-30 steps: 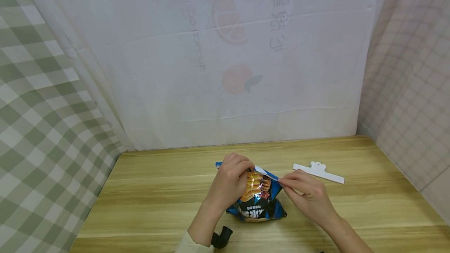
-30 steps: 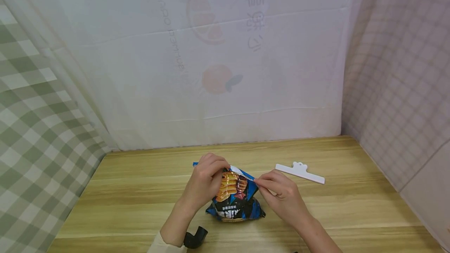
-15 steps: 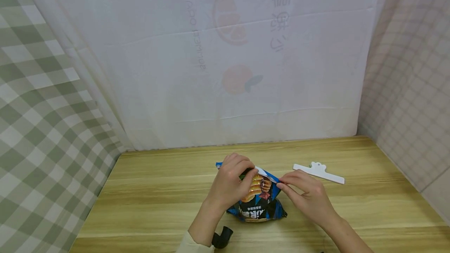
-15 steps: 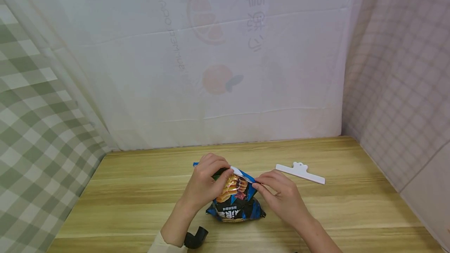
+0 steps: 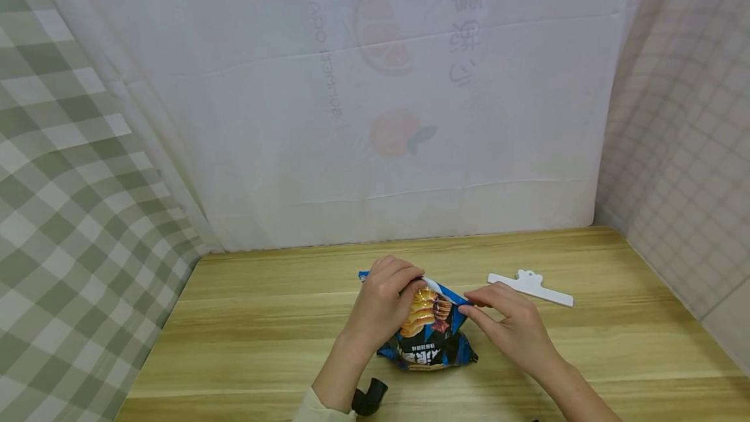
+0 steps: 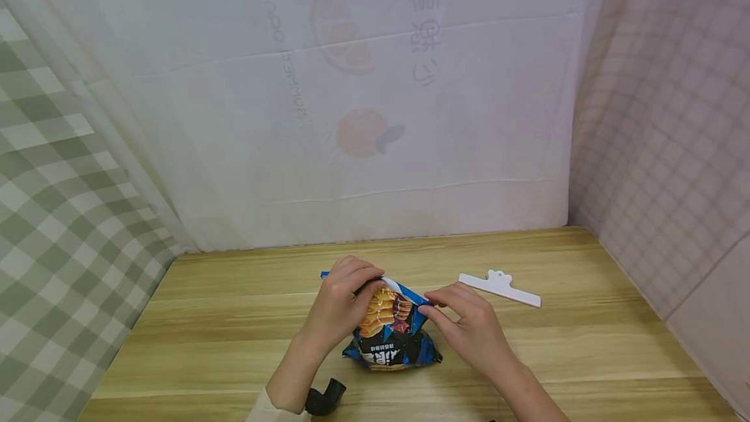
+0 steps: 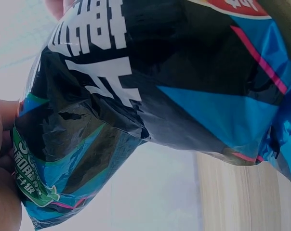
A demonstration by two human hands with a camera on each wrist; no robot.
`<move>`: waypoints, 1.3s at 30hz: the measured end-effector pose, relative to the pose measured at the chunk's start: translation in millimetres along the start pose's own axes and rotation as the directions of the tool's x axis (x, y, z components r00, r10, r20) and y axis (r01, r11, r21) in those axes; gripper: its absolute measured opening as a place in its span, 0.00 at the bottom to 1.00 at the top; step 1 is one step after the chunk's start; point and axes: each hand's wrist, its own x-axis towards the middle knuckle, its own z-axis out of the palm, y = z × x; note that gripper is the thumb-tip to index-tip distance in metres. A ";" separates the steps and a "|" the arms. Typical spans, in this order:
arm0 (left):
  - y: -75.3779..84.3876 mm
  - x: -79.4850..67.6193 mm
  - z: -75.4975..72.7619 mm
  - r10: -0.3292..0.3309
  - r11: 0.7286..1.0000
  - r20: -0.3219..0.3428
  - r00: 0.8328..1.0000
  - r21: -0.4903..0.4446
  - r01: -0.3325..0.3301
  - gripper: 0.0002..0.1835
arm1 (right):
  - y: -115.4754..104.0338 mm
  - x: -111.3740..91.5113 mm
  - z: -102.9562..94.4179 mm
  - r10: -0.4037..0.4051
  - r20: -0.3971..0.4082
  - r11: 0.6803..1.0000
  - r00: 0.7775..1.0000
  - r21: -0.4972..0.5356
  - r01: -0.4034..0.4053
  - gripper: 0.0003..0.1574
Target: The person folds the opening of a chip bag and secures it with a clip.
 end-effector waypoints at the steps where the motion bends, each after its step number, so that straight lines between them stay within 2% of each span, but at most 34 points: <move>1: 0.1 -0.1 0.0 -0.006 1.000 0.005 1.000 -0.004 0.006 0.06 | 0.0 0.2 0.4 -0.003 -0.001 1.000 1.000 -0.006 0.003 0.17; 5: 1.0 0.0 -0.5 -0.017 1.000 0.007 1.000 -0.008 0.017 0.06 | 0.5 0.6 2.7 -0.022 -0.012 1.000 1.000 -0.021 0.022 0.26; 13: 2.8 -0.1 -1.3 -0.026 1.000 -0.001 1.000 0.007 0.026 0.07 | 1.3 0.8 3.5 -0.019 -0.016 0.999 1.000 -0.038 0.018 0.26; 16: 3.2 0.1 -1.9 -0.026 1.000 -0.001 1.000 0.006 0.026 0.07 | 1.6 0.8 2.8 -0.013 -0.011 0.999 1.000 -0.043 0.012 0.20; 20: 3.4 -0.1 -3.3 -0.037 0.999 -0.004 0.999 0.018 0.037 0.09 | 2.2 0.2 1.9 0.001 -0.003 0.998 1.000 -0.059 -0.001 0.01; 25: 3.3 -0.1 -4.6 -0.077 0.997 0.016 0.997 0.009 0.077 0.06 | 1.9 0.0 1.5 0.008 0.003 0.999 1.000 -0.051 -0.008 0.06; 28: 3.1 0.4 -4.2 -0.088 0.996 0.014 0.996 -0.007 0.088 0.04 | 1.2 0.7 2.0 0.007 0.003 0.999 1.000 -0.046 -0.007 0.01; 33: 3.5 0.8 -4.0 -0.093 0.995 0.007 0.996 -0.017 0.093 0.03 | -0.2 2.1 2.6 0.004 0.002 0.999 1.000 -0.054 -0.004 0.21; 39: 4.1 0.9 -3.5 -0.103 0.994 0.019 0.994 -0.017 0.104 0.04 | -0.1 1.9 1.0 0.008 0.011 0.997 1.000 -0.082 -0.008 0.09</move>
